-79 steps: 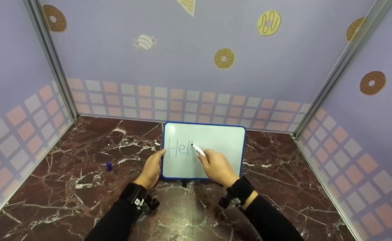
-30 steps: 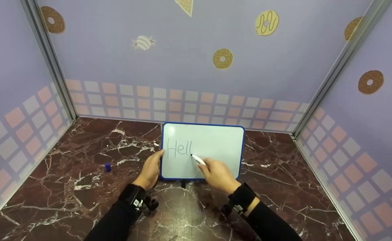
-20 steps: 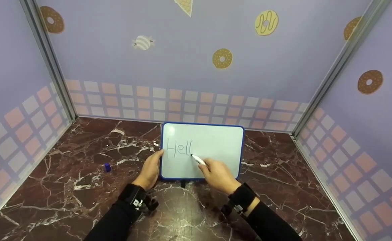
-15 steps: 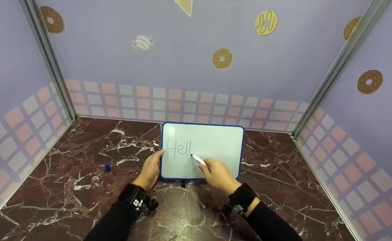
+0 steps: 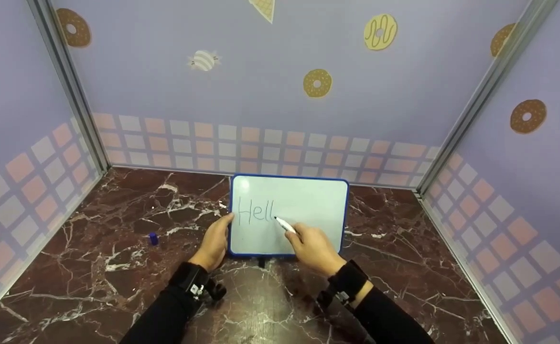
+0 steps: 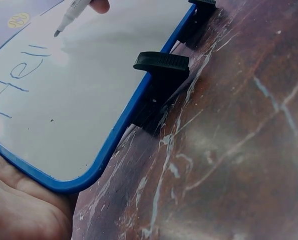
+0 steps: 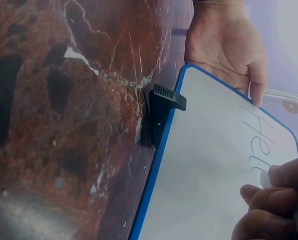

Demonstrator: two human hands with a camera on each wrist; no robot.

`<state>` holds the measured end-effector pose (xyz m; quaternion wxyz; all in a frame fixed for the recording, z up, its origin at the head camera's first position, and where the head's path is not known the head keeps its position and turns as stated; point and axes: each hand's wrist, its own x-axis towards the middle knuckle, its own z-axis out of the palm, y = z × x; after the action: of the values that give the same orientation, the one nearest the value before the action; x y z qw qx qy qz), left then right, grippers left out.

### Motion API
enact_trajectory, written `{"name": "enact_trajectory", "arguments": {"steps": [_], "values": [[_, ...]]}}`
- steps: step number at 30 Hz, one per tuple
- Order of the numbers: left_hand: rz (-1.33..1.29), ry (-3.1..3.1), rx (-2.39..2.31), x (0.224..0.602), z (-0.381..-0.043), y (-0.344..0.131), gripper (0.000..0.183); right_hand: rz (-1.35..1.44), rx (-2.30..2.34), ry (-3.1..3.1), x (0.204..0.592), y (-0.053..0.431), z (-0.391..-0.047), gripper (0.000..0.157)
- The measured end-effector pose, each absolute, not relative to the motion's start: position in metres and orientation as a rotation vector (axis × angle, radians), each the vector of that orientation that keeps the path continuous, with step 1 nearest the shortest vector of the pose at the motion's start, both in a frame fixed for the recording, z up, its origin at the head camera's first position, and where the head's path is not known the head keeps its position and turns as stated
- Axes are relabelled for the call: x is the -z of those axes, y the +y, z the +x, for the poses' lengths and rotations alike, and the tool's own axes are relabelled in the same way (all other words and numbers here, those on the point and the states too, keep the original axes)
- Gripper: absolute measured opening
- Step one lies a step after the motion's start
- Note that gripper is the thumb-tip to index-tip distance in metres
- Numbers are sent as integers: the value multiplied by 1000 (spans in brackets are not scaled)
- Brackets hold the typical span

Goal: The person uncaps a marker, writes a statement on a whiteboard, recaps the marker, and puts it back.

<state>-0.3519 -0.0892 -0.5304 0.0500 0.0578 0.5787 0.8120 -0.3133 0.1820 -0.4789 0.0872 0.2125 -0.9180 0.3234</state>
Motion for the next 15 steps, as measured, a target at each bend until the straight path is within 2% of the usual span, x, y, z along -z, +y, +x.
{"name": "enact_trajectory", "arguments": {"steps": [15], "values": [[166,1774,-2478,531,-352,-89,52,581,-955,-2741,469,184,-316,23]]}}
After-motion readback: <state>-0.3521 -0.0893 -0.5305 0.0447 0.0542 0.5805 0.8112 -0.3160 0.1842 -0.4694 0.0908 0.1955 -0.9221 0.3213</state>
